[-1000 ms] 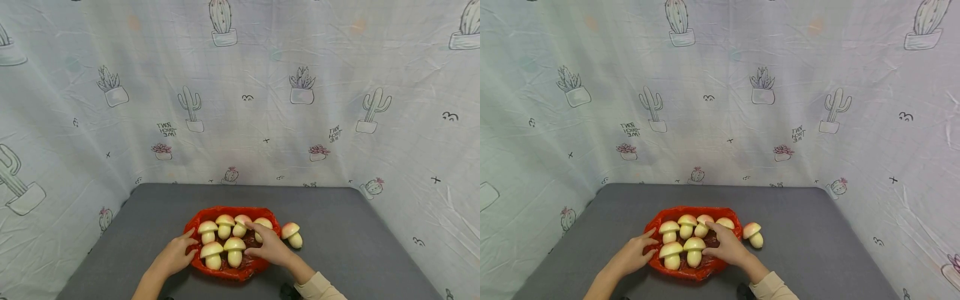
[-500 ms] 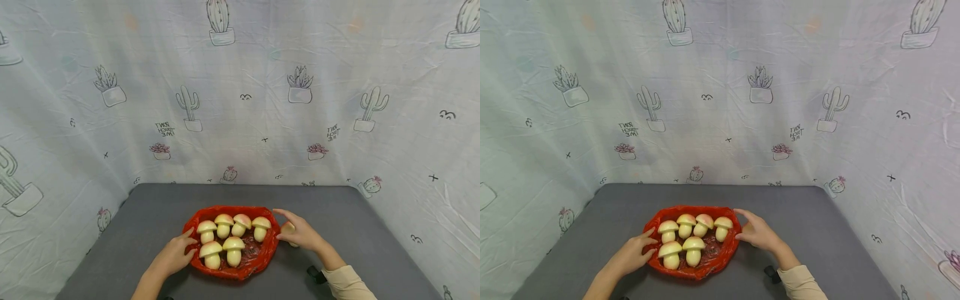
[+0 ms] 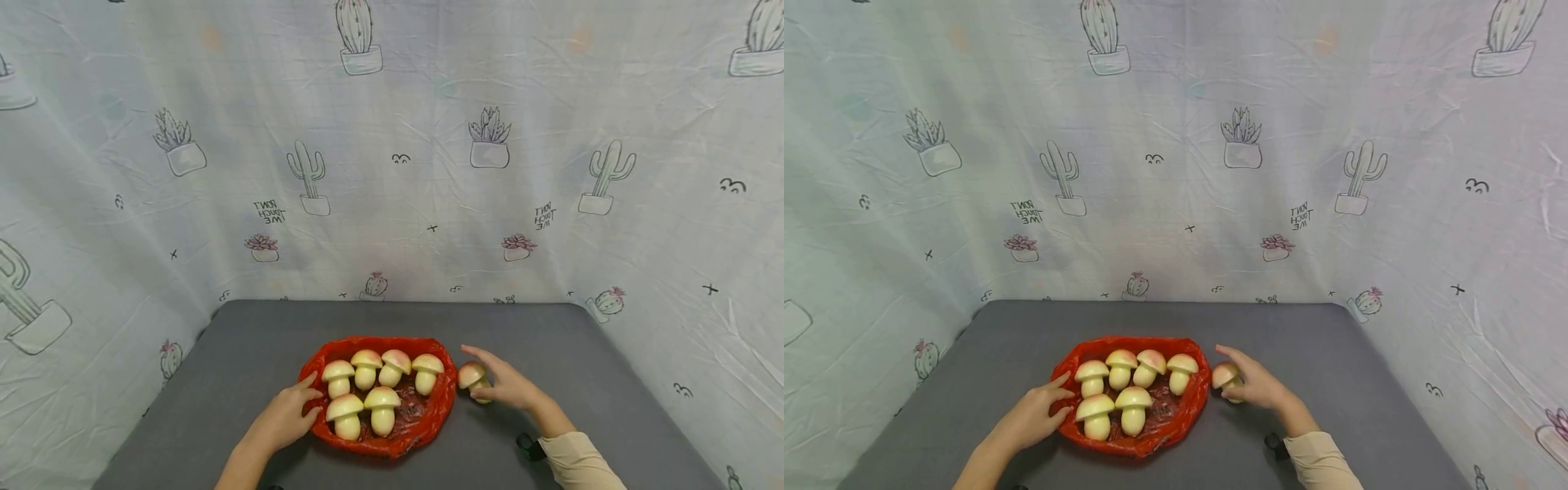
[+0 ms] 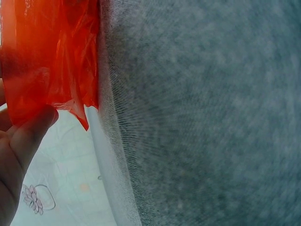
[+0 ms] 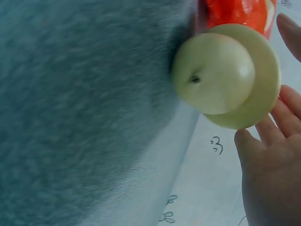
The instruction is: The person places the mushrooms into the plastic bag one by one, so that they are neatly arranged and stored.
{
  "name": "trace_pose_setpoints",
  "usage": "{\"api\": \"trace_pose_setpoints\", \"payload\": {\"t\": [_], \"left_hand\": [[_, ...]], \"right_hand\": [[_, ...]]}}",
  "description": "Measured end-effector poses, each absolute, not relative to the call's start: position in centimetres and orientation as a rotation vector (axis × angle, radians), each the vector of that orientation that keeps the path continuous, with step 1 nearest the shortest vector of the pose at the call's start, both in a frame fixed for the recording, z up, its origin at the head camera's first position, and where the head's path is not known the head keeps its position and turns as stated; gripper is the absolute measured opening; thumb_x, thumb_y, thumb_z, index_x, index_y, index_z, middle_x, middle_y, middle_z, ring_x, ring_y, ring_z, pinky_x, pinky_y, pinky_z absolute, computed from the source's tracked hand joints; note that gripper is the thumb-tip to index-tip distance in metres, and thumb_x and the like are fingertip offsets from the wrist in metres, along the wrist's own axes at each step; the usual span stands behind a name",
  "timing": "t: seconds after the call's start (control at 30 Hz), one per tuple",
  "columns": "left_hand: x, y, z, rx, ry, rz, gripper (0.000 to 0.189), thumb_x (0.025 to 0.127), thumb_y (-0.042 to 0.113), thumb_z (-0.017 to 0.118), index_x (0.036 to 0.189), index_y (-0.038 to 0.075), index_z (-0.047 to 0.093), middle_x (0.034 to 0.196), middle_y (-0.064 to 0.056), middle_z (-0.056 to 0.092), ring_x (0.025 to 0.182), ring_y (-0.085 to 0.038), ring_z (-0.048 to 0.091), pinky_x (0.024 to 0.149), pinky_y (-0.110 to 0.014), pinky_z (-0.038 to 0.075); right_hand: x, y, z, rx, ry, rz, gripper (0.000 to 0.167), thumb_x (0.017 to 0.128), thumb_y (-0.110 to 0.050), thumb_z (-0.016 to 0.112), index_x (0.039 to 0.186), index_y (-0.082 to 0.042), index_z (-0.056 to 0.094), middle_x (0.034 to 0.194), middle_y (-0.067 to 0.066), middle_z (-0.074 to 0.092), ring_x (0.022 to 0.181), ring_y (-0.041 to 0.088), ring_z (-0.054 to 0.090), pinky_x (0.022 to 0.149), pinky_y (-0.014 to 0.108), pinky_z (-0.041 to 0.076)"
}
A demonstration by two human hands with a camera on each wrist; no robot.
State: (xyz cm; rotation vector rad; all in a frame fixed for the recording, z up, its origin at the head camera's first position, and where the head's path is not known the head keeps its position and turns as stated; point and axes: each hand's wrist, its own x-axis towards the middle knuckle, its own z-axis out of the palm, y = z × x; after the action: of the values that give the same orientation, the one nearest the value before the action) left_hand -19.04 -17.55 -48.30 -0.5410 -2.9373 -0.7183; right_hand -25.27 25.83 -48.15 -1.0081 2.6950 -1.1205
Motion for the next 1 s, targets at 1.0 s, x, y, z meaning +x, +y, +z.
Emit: {"api": "trace_pose_setpoints", "payload": {"t": [1.0], "left_hand": [[-18.9, -17.4, -48.1, -0.506, -2.960, -0.732, 0.022, 0.083, 0.011, 0.070, 0.103, 0.001, 0.072, 0.134, -0.026, 0.052, 0.109, -0.038, 0.061, 0.085, -0.047, 0.052]], "right_hand": [[-25.4, 26.5, -49.5, -0.870, 2.772, -1.240, 0.073, 0.079, -0.025, 0.077, 0.140, -0.004, 0.044, 0.134, 0.015, 0.051, 0.117, 0.025, 0.051, 0.094, 0.038, 0.046]]}}
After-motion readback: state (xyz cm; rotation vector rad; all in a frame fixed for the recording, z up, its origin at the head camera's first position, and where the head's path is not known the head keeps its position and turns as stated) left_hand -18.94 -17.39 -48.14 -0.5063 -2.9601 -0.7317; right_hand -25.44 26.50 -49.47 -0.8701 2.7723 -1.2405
